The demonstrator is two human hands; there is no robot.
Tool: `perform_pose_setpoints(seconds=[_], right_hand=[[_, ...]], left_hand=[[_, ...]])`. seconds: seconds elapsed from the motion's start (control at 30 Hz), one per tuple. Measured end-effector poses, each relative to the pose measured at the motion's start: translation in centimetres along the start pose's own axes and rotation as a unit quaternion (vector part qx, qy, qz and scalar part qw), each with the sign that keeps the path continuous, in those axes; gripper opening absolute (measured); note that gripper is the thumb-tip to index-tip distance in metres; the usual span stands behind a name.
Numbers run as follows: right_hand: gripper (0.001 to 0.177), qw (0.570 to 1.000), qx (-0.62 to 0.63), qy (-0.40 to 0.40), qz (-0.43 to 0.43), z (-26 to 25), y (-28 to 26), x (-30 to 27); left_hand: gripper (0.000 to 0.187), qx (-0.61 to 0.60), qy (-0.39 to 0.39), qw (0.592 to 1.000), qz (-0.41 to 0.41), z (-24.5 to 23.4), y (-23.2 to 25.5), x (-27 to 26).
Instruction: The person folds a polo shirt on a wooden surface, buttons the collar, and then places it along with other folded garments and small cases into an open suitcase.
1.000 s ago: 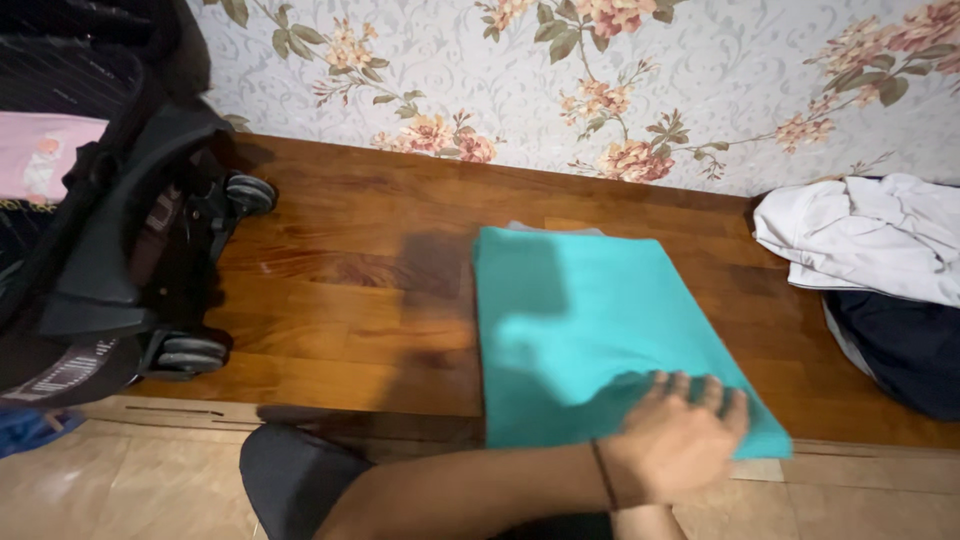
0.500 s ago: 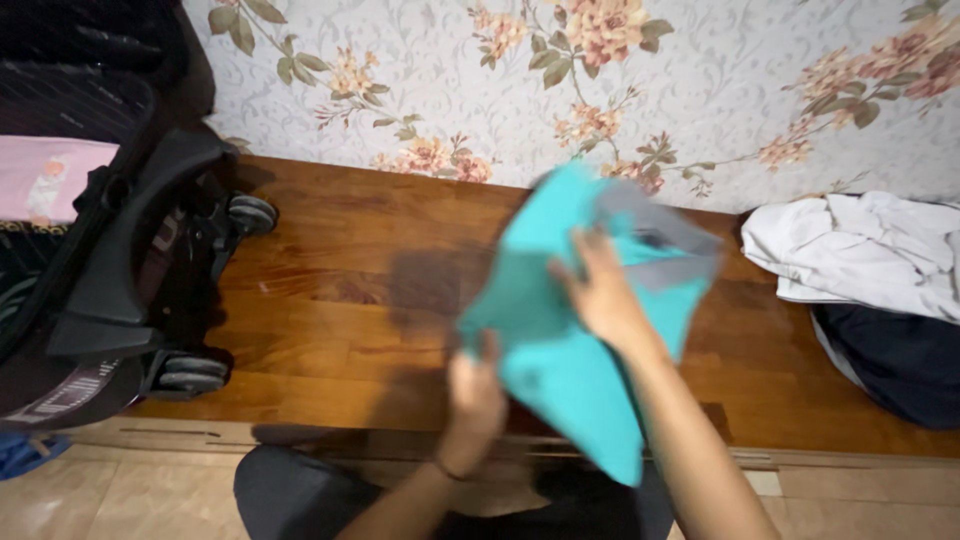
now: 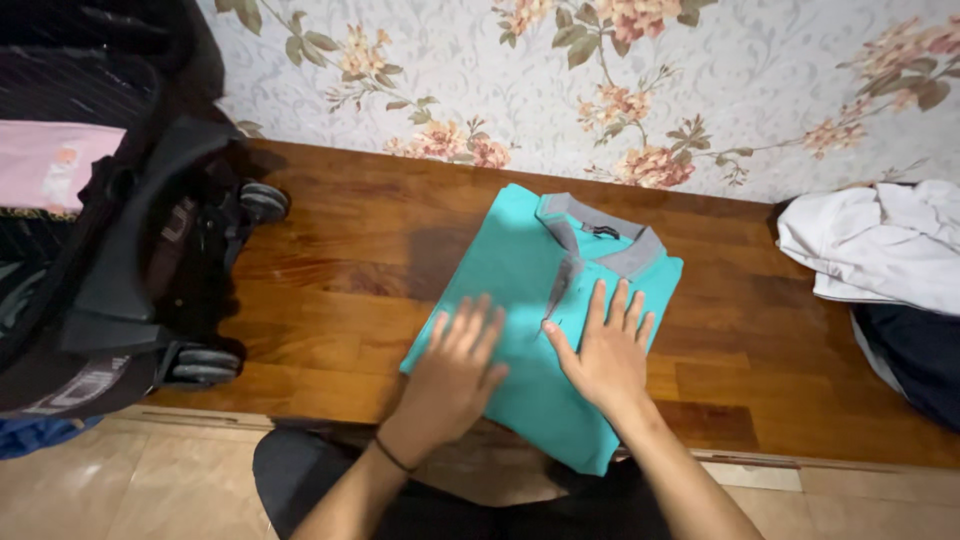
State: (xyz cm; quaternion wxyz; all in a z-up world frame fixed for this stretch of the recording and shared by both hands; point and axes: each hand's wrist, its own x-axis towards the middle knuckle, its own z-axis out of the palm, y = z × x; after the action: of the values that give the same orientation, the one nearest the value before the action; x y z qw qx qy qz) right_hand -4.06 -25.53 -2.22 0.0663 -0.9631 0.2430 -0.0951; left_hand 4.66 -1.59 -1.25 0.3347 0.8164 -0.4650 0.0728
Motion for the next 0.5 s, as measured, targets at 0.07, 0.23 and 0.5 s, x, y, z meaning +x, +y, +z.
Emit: perform_pose_setpoints(seconds=[0.07, 0.23, 0.5], right_hand=[[0.101, 0.998, 0.02, 0.032, -0.052, 0.0, 0.5, 0.7], [0.091, 0.989, 0.078, -0.008, -0.127, -0.5, 3.6, 4.3], [0.086, 0.983, 0.031, 0.015, -0.182, -1.3, 1.8, 3.6]], left_hand=[[0.07, 0.047, -0.102, 0.993, 0.036, 1.4, 0.5, 0.0], [0.078, 0.137, -0.068, 0.988, 0.002, 3.2, 4.4, -1.8], [0.07, 0.074, -0.161, 0.975, -0.136, 1.5, 2.7, 3.7]])
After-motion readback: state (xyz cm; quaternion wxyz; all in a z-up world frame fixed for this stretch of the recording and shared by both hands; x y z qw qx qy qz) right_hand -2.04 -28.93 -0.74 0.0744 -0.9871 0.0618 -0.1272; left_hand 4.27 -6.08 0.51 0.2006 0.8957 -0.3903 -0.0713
